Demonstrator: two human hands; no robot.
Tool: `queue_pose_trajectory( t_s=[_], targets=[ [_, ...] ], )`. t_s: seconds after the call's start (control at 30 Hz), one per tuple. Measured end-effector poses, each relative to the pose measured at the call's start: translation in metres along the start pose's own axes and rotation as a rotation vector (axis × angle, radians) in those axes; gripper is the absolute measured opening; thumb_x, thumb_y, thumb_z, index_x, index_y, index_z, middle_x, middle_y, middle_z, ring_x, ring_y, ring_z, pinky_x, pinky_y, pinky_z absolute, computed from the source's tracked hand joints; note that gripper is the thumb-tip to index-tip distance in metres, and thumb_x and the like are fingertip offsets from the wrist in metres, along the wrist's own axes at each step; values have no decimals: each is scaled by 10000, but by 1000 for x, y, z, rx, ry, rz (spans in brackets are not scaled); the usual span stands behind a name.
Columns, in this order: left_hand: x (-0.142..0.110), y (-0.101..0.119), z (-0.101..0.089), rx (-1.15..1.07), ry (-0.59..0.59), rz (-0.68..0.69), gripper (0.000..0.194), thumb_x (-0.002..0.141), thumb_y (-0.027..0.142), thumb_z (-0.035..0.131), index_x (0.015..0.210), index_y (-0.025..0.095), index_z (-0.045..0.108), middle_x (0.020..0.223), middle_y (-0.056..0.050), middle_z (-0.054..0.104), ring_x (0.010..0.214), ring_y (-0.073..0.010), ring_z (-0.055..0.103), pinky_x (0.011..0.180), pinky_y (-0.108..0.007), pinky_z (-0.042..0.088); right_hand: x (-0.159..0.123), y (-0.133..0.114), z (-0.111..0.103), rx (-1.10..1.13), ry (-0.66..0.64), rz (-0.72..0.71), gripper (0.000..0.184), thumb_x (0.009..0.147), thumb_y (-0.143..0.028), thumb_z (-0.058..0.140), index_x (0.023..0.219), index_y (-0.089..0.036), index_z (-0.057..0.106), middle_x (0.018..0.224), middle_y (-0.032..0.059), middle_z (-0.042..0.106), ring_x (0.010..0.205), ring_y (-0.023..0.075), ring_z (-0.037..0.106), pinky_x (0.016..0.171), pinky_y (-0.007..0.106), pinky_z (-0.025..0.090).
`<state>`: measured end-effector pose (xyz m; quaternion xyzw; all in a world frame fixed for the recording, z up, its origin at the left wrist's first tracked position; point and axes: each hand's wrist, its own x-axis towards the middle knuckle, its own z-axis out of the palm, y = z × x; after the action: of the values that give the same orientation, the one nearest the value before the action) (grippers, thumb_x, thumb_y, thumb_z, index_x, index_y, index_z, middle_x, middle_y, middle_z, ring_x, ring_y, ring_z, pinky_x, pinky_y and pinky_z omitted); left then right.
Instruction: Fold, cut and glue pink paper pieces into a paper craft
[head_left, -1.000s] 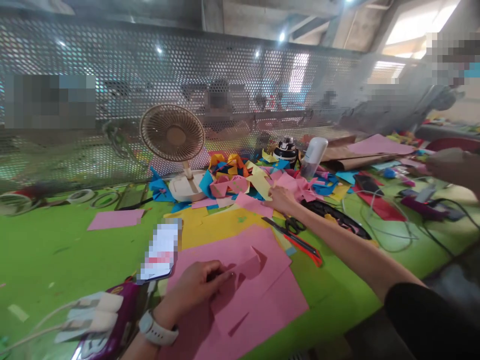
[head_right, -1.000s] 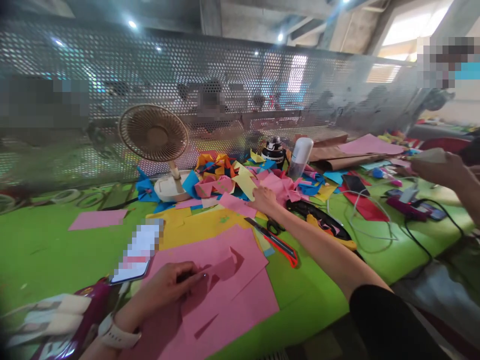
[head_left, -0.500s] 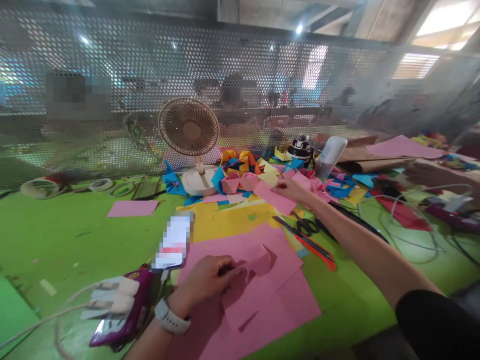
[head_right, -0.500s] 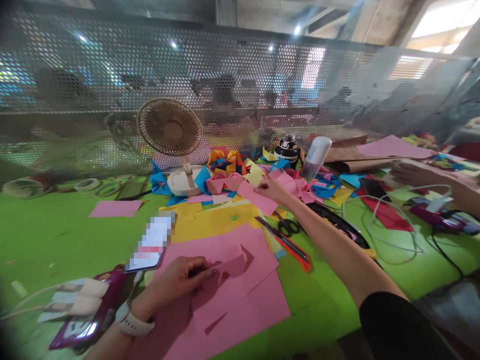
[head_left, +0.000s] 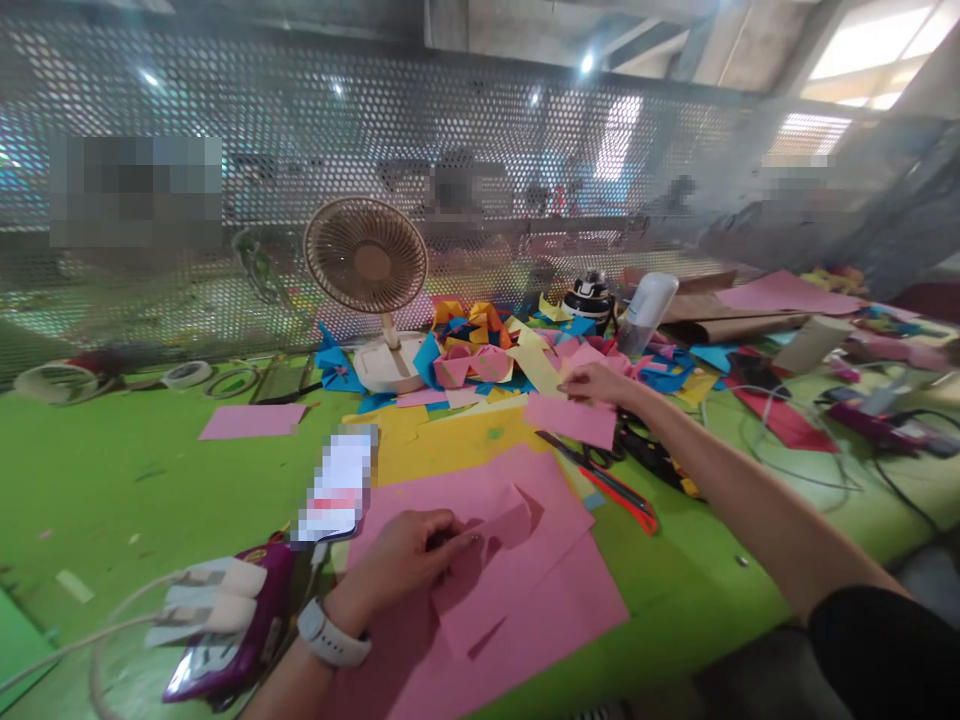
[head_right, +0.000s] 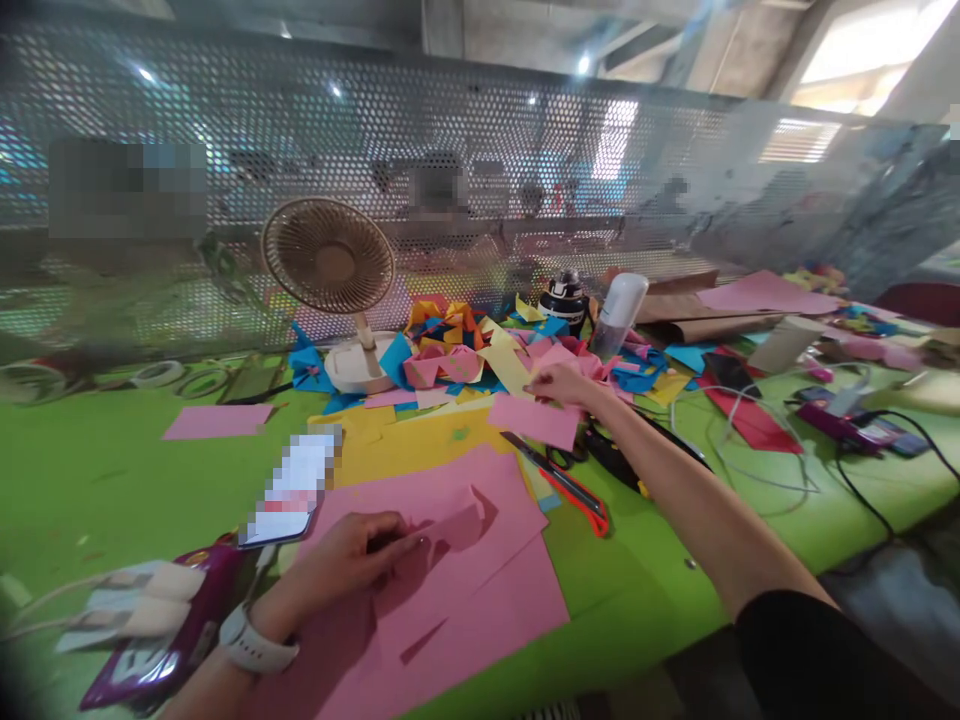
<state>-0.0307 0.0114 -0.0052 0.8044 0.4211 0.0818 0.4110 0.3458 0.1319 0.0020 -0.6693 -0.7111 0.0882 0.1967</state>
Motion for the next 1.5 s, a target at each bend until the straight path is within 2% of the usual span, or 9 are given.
queue_pose_trajectory(
  t_s=[0.27, 0.57, 0.7, 1.0, 1.07, 1.2, 1.3, 1.4, 1.5],
  targets=[
    [0, 4, -4, 32, 9, 39, 423, 856, 527, 383, 692, 172, 546, 626, 2, 556, 565, -113, 468, 517, -228, 296, 8, -49, 40, -276, 131, 62, 479, 715, -347, 605, 1132, -127, 521, 1188, 189, 534, 1092, 331, 475, 870, 418, 364],
    [2, 2, -4, 82, -6, 10, 416, 847, 527, 395, 660, 176, 516, 586, 2, 558, 536, -119, 475, 498, -227, 281, 35, -13, -21, -391, 91, 173, 219, 815, -278, 477, 892, -156, 643, 916, 141, 664, 899, 278, 610, 731, 333, 434],
    [2, 1, -6, 103, -27, 9, 417, 847, 523, 385, 651, 176, 508, 587, 6, 552, 537, -118, 473, 501, -224, 284, 27, -19, -24, -382, 119, 135, 255, 824, -270, 465, 979, -138, 617, 949, 147, 653, 924, 283, 594, 753, 342, 435],
    [-10, 7, -13, 107, -72, 48, 390, 814, 532, 440, 692, 181, 560, 578, 20, 507, 523, -105, 424, 483, -221, 266, -80, -80, 22, -225, 11, -327, 544, 842, -478, 447, 1317, -218, 391, 1367, 48, 422, 1242, 202, 374, 1038, 325, 278],
    [-14, 13, -14, 46, -68, 58, 376, 821, 529, 445, 930, 197, 583, 606, 26, 540, 522, -106, 445, 478, -217, 281, -109, -76, 28, -178, -94, -459, 652, 815, -549, 454, 1371, -239, 311, 1430, 67, 320, 1298, 242, 290, 1065, 408, 225],
    [-16, 19, -11, 79, 177, 85, 520, 863, 537, 372, 1260, 202, 401, 837, -32, 624, 730, -157, 559, 643, -262, 412, -140, -45, 35, -190, -105, -360, 681, 814, -565, 438, 1380, -211, 302, 1416, 118, 335, 1286, 279, 314, 1038, 459, 276],
    [-13, 12, 0, 245, 197, 132, 606, 887, 541, 295, 1383, 201, 225, 1392, -107, 351, 1256, -247, 325, 1009, -378, 271, -149, -28, 42, -184, -120, -334, 626, 845, -534, 394, 1349, -164, 363, 1392, 140, 370, 1286, 273, 319, 1044, 453, 282],
    [-10, 3, 13, 362, 61, 108, 780, 844, 618, 303, 1424, 181, 19, 1494, -99, 30, 1356, -285, 25, 1088, -431, 89, -153, -23, 48, -209, -98, -321, 617, 860, -522, 361, 1354, -153, 351, 1399, 150, 352, 1295, 268, 303, 1059, 457, 256],
    [-11, 1, 16, 382, 8, 86, 846, 837, 640, 278, 1411, 150, -103, 1486, -109, -62, 1356, -264, -35, 1098, -415, 51, -154, -21, 52, -216, -96, -330, 617, 849, -528, 379, 1359, -183, 345, 1392, 139, 367, 1285, 278, 320, 1056, 469, 263]
  ],
)
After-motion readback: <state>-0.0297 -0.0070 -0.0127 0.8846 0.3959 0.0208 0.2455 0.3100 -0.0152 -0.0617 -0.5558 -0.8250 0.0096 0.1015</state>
